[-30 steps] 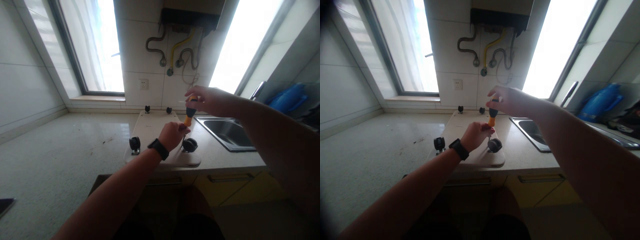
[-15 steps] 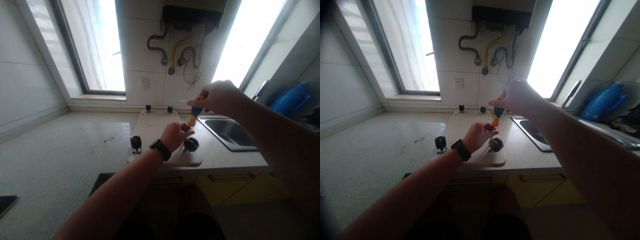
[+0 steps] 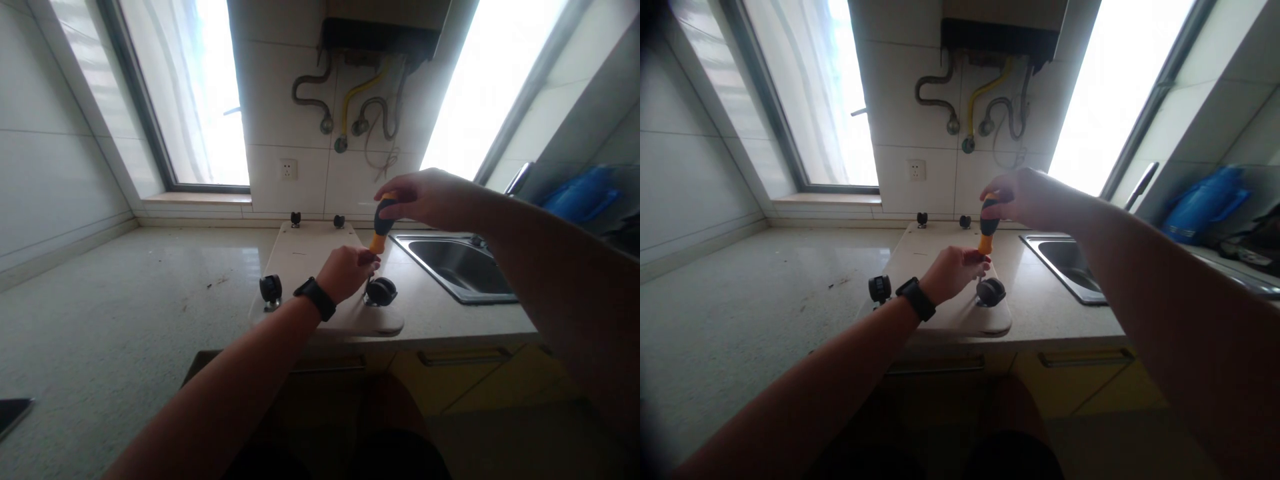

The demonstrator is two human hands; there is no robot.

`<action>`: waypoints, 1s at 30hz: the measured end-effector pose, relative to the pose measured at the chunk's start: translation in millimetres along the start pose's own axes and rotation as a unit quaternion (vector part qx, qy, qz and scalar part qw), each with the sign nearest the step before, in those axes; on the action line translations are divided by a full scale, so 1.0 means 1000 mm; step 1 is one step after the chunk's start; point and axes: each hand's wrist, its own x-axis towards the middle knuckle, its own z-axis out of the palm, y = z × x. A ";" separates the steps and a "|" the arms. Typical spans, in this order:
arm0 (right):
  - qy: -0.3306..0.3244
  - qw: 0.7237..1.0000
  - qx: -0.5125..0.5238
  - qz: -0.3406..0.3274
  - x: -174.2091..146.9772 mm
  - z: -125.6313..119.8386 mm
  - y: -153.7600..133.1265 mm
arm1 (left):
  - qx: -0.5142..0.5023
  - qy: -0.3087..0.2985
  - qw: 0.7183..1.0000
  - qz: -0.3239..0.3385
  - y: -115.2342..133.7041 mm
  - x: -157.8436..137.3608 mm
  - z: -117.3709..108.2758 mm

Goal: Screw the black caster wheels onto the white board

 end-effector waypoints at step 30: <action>0.103 0.990 -0.036 0.085 -0.001 0.019 0.002 | 0.008 0.005 1.000 -0.015 0.008 0.000 0.005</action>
